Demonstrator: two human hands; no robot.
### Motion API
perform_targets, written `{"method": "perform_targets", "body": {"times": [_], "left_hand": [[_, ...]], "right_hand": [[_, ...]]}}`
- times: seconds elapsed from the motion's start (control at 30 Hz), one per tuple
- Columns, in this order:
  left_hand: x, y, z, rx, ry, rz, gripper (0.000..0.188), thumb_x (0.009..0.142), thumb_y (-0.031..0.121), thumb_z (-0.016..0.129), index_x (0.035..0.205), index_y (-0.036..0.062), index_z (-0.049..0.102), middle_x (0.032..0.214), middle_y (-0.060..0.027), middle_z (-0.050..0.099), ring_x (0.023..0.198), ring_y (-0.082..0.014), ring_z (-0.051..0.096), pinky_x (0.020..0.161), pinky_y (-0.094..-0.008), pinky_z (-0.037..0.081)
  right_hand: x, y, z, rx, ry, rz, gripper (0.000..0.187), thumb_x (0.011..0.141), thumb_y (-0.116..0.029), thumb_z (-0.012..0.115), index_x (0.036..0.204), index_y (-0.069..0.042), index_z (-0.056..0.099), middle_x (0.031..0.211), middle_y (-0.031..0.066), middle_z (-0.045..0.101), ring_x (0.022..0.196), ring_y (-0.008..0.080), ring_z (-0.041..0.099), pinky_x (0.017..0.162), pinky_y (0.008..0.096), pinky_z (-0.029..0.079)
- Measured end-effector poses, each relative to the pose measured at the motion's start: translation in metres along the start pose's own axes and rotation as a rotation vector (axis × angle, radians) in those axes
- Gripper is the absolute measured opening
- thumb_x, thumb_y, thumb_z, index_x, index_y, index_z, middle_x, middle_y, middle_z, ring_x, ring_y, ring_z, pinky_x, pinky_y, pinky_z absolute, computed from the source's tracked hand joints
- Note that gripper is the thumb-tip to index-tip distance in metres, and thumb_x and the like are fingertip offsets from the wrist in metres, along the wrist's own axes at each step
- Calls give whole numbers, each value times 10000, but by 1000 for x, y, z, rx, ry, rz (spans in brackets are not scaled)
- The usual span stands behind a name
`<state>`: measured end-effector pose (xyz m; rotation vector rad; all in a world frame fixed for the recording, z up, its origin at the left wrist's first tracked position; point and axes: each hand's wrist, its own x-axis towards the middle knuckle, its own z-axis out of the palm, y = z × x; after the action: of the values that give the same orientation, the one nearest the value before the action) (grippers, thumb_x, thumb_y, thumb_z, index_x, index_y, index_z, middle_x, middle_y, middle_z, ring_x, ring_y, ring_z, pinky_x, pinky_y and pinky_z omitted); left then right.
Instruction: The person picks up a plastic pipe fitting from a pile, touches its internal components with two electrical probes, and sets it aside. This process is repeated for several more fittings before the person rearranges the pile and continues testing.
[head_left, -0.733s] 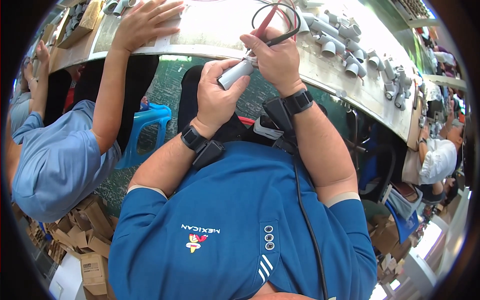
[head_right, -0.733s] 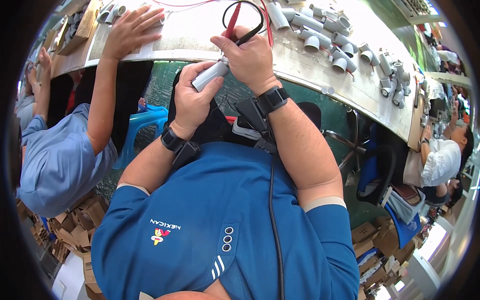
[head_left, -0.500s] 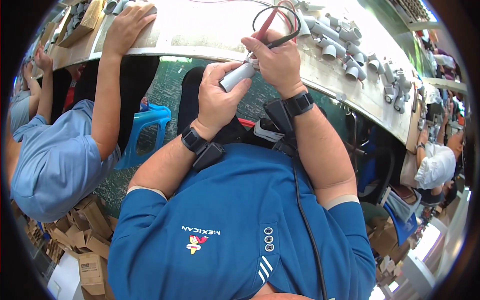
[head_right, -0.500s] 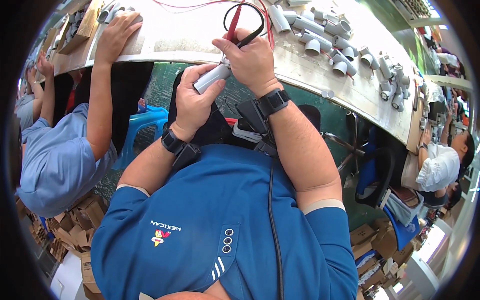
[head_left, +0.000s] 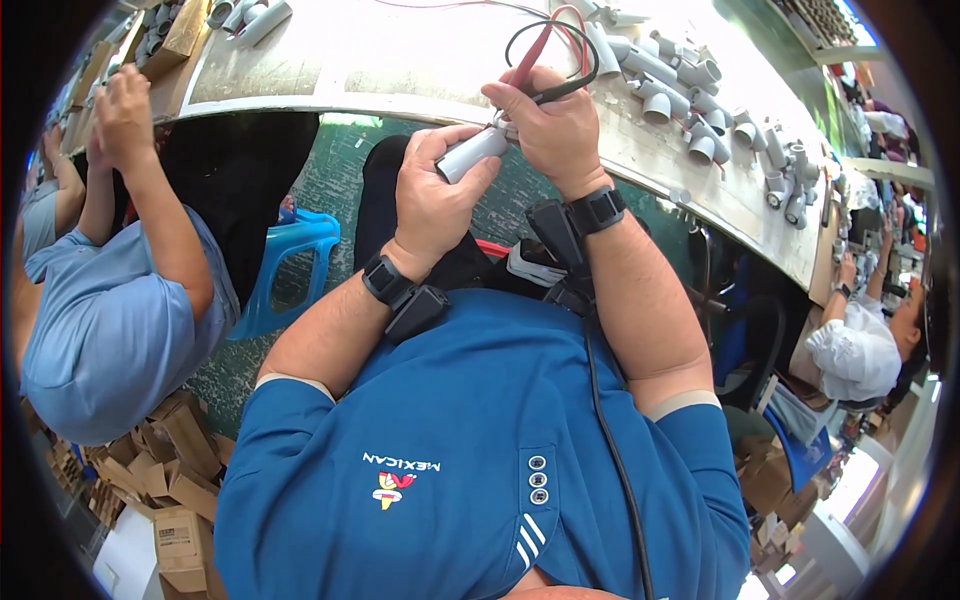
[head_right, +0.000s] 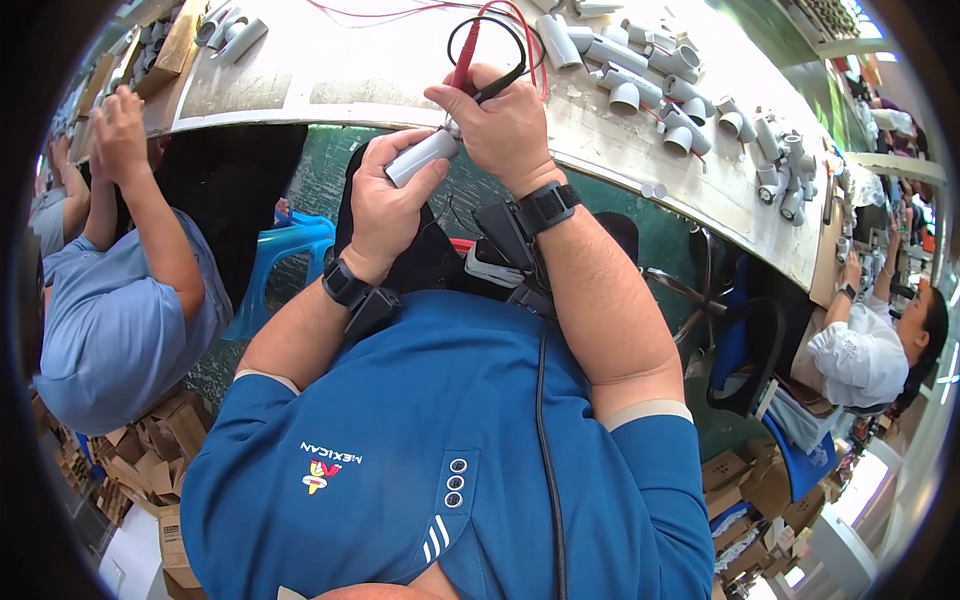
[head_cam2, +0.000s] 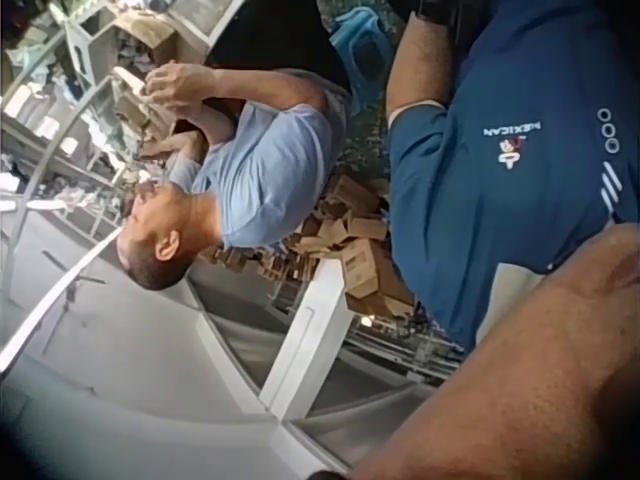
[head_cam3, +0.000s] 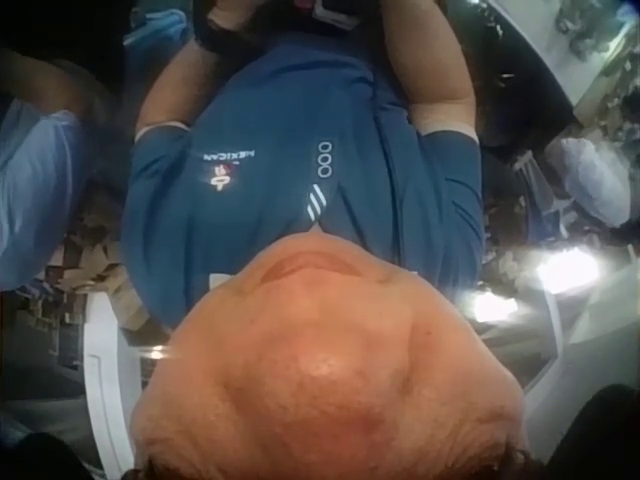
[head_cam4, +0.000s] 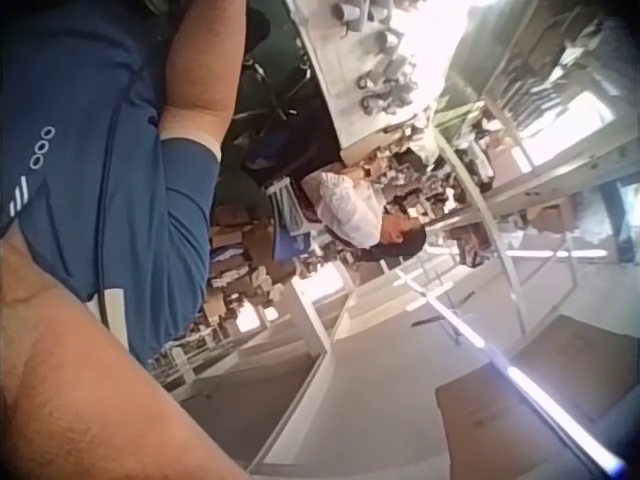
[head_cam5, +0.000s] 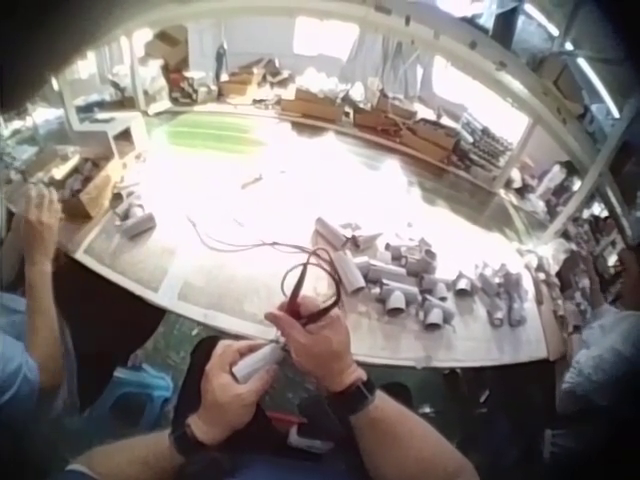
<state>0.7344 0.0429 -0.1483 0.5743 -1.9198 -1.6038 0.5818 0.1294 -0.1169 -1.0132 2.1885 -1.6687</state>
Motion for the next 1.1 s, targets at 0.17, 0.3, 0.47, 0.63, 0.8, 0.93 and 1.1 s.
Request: {"method": "perform_targets", "body": {"times": [0.17, 0.3, 0.47, 0.63, 0.8, 0.93, 1.1], "left_hand": [[-2, 0, 0, 3, -8, -7, 352, 857, 155, 845, 1174, 40, 741, 1112, -120, 645, 980, -227, 665, 862, -345, 552], [-2, 0, 0, 2, -12, -11, 349, 855, 156, 847, 1168, 41, 742, 1113, -119, 644, 977, -227, 665, 861, -345, 551], [0, 0, -1, 8, -10, -18, 344, 854, 154, 847, 1161, 39, 742, 1109, -121, 644, 978, -231, 666, 864, -346, 550], [7, 0, -4, -9, 2, -32, 348, 842, 141, 846, 1156, 40, 737, 1110, -130, 650, 988, -251, 671, 873, -357, 549], [5, 4, -1, 31, 3, 6, 344, 821, 119, 845, 1135, 37, 730, 1102, -131, 663, 999, -275, 673, 891, -374, 546], [-2, 1, -2, 75, 4, 16, 335, 821, 113, 842, 1122, 29, 721, 1097, -131, 671, 1016, -292, 672, 909, -379, 541], [1, 8, -4, 97, 5, 50, 340, 822, 116, 842, 1126, 31, 716, 1101, -138, 672, 1019, -300, 670, 914, -385, 539]], "right_hand": [[-4, -1, -1, -18, 6, 2, 194, 937, -216, 805, 1001, -37, 766, 811, 41, 761, 717, 108, 705, 649, 268, 558], [-5, 0, 0, -22, 10, 16, 196, 936, -221, 805, 1001, -40, 767, 810, 42, 761, 719, 109, 708, 650, 270, 560], [-4, -1, 0, -30, 8, 13, 202, 935, -225, 804, 1005, -39, 765, 801, 39, 755, 707, 108, 701, 645, 273, 557], [5, -7, 5, 19, 28, 4, 205, 928, -227, 809, 989, -37, 765, 782, 43, 743, 683, 113, 686, 625, 284, 543], [-2, -6, -3, -92, 57, -106, 149, 913, -171, 814, 950, -36, 764, 749, 51, 715, 661, 123, 656, 595, 309, 510], [-5, -10, 2, 10, 70, -65, 137, 918, -154, 808, 934, -30, 751, 741, 61, 712, 654, 136, 650, 596, 313, 500], [-6, -11, -3, 70, 17, -22, 167, 925, -180, 811, 925, -31, 736, 730, 86, 717, 644, 161, 655, 612, 319, 500]]}}
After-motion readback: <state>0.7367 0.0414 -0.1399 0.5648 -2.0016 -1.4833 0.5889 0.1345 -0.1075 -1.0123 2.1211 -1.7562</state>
